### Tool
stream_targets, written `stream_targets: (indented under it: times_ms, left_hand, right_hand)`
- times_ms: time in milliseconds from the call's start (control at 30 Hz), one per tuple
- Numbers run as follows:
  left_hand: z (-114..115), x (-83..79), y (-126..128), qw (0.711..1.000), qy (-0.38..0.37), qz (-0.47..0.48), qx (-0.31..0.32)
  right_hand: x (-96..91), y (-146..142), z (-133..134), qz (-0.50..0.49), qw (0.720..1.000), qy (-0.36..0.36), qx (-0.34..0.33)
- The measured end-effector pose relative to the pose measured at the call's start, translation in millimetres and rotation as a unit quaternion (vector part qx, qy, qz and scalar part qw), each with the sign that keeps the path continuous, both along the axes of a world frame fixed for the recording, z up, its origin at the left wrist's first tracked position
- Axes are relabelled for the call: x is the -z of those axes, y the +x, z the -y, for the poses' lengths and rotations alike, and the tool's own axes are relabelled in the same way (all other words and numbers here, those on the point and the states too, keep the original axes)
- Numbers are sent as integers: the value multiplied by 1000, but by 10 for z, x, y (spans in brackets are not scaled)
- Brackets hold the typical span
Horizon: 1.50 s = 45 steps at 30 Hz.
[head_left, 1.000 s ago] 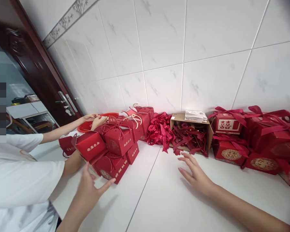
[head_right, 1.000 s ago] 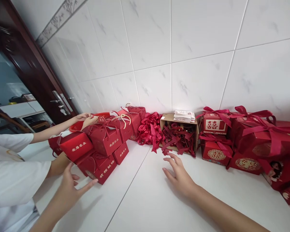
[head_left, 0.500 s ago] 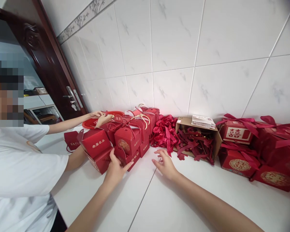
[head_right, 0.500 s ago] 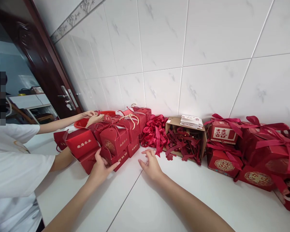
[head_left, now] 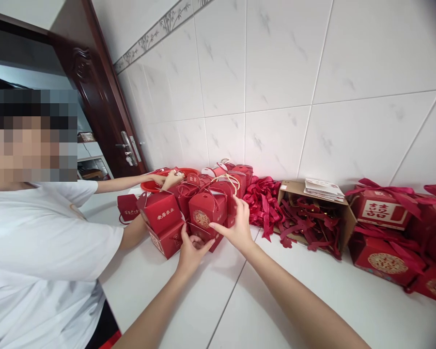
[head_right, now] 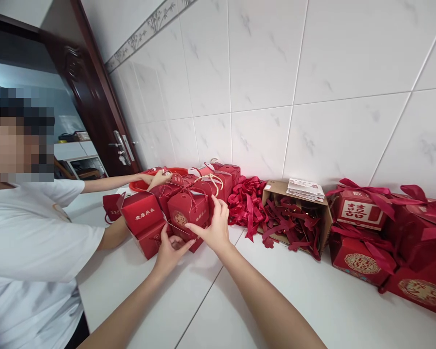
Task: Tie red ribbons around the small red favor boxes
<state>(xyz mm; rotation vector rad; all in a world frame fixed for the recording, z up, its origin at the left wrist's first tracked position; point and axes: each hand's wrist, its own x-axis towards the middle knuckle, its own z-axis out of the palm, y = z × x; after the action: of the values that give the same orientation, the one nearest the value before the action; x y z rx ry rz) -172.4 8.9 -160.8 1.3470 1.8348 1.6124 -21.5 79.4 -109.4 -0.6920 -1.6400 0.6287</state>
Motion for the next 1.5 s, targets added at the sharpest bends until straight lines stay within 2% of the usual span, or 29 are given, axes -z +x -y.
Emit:
stream_targets:
  times_ms: [133,233,333,433,533,600,700,767,833,967,1033,1067,1167,1233,1300,1367,1400,1500]
  left_hand:
    - [-16,59,-6,1000,20,2,0]
    - [-29,88,-6,1000,27,2,6]
    - [-36,114,-9,999,33,2,8]
    - [-40,131,-7,999,41,-2,9]
    - [-36,133,1,999,46,-10,5]
    - [-28,128,6,999,49,-17,-1]
    - [-4,116,2,998,52,-34,-8]
    - [25,98,3,997,53,-49,-14]
    - [62,58,30,996,59,-63,-22]
    - [113,-161,253,982,148,-117,-16]
    - [95,-373,457,981,165,-95,16]
    - [70,-509,574,986,148,-64,35]
    - [-57,-1000,917,993,44,-7,114]
    - [-169,-1329,1100,982,-16,-44,181]
    - [-290,-1577,1231,977,-32,-99,189]
    - [-425,-1691,1306,976,-12,-143,161]
    - [-503,-1691,1324,976,-6,-156,149]
    - [-790,-1502,1321,973,-40,-171,152]
  right_hand:
    - [-326,30,-39,177,981,74,-24]
    - [-386,8,-4,224,970,89,-30]
    - [-302,-19,55,202,973,96,-47]
    - [-227,-33,100,107,985,123,-50]
    - [-268,33,163,34,990,135,-36]
    - [-346,176,237,-5,990,139,-21]
    - [-431,585,374,-44,988,148,-15]
    - [-402,953,455,-29,990,135,-22]
    - [-289,1339,524,22,991,135,-11]
    - [59,1981,669,125,977,174,15]
    - [188,2199,762,173,971,162,15]
    - [222,2283,813,201,968,151,14]
    - [197,2453,968,283,954,94,1]
    - [105,2508,1051,307,951,36,-16]
    - [-6,2533,1098,305,952,-18,-20]
    - [-112,2555,1111,298,953,-57,-21]
    - [-158,2570,1108,294,953,-72,-27]
    - [-249,2648,1099,302,946,-104,-53]
